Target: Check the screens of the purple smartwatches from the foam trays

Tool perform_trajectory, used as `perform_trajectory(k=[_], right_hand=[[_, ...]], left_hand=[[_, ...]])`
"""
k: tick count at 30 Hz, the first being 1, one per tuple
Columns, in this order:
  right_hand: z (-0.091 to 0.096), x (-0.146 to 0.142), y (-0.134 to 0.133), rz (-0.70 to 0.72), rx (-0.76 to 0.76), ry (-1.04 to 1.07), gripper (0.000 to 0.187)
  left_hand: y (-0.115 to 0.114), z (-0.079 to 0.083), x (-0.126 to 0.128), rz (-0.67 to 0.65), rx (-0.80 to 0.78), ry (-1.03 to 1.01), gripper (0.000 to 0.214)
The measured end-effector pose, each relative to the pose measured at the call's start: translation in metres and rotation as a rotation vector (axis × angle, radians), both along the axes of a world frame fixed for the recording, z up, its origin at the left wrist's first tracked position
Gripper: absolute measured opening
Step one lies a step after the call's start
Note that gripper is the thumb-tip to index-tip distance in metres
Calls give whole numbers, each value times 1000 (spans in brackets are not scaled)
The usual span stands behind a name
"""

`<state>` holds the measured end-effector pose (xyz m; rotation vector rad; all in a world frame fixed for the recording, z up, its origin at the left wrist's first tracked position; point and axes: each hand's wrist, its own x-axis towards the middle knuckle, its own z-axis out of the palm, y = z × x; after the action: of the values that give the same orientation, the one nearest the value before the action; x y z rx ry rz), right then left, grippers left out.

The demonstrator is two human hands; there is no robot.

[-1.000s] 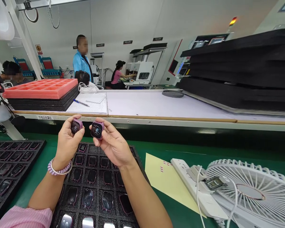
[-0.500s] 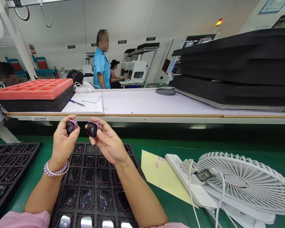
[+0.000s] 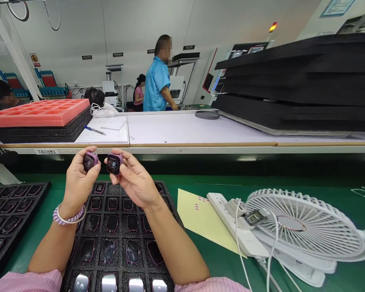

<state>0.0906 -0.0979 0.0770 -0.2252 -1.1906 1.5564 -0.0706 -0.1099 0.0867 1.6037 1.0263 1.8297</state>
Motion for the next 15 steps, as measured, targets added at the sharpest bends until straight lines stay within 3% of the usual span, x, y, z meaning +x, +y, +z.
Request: perform_trajectory(k=[10, 15], right_hand=[[-3, 0, 0, -1, 8, -4, 42], [-4, 1, 1, 79, 32, 5, 41]], left_hand=[[1, -1, -1, -31, -11, -9, 42], [0, -1, 0, -97, -31, -76, 48]])
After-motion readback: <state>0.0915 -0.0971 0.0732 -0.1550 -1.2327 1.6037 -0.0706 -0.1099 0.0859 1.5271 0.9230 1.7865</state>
